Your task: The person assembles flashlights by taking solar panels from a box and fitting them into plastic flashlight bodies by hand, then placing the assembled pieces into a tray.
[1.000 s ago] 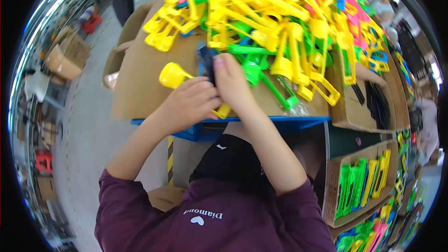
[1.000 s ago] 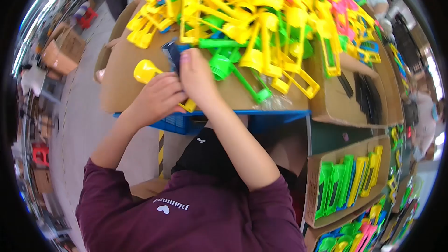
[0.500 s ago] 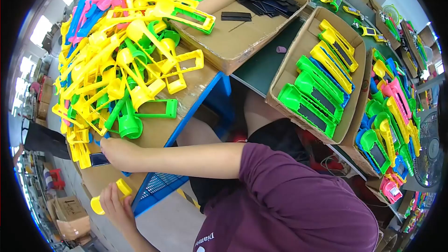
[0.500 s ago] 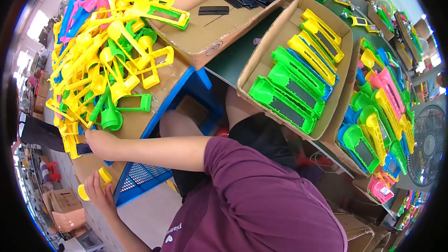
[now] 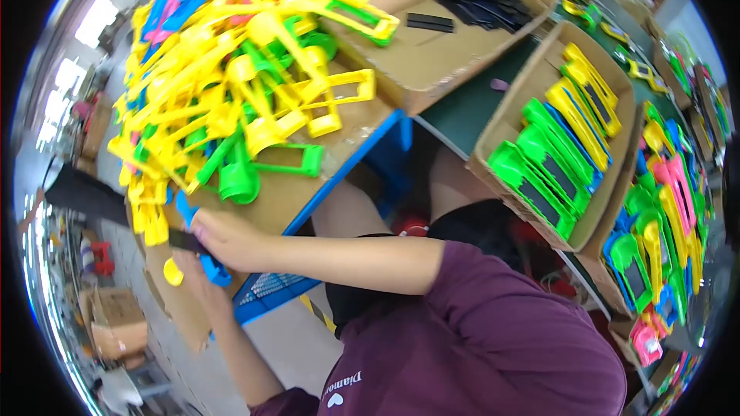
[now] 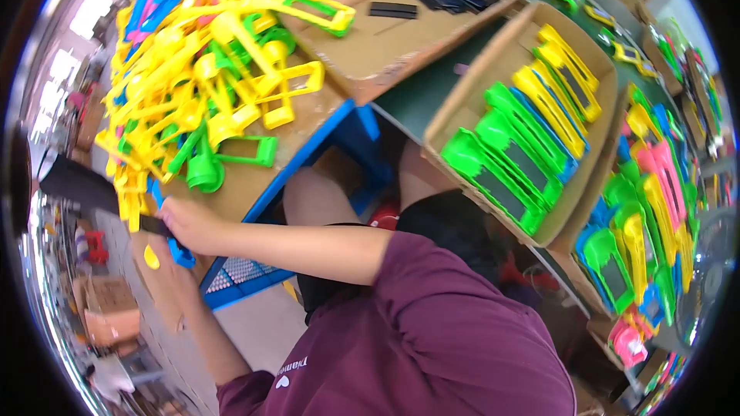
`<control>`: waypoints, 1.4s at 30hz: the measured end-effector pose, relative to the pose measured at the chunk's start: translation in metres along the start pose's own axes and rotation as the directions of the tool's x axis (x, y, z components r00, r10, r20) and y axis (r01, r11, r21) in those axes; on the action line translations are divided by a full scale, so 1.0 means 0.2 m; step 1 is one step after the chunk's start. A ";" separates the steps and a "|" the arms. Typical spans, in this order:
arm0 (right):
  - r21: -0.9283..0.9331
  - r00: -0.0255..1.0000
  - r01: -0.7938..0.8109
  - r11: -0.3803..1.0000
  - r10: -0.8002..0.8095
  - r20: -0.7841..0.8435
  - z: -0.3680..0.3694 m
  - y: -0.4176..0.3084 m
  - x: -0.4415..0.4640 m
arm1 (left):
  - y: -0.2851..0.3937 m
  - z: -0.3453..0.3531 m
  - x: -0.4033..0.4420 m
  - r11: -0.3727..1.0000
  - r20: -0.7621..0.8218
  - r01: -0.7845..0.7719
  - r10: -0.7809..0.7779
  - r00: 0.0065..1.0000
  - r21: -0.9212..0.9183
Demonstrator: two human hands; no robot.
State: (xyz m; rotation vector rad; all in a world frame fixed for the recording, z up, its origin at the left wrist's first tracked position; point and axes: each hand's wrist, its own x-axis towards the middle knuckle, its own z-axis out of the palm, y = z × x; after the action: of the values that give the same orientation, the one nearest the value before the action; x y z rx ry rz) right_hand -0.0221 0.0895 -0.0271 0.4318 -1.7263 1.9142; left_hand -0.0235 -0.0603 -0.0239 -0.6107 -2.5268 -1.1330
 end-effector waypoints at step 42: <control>-0.467 0.977 0.137 0.874 -0.196 -0.080 -0.81 -0.74 -0.54 | 0.92 0.55 -0.27 0.423 0.082 0.081 -0.017 0.996 -0.902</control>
State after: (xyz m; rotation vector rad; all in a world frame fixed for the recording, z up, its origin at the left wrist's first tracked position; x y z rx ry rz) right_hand 0.1675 0.2388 0.0117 0.2620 -1.9123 1.3214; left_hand 0.1022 0.1203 -0.0024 -0.7882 -1.7272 -2.5619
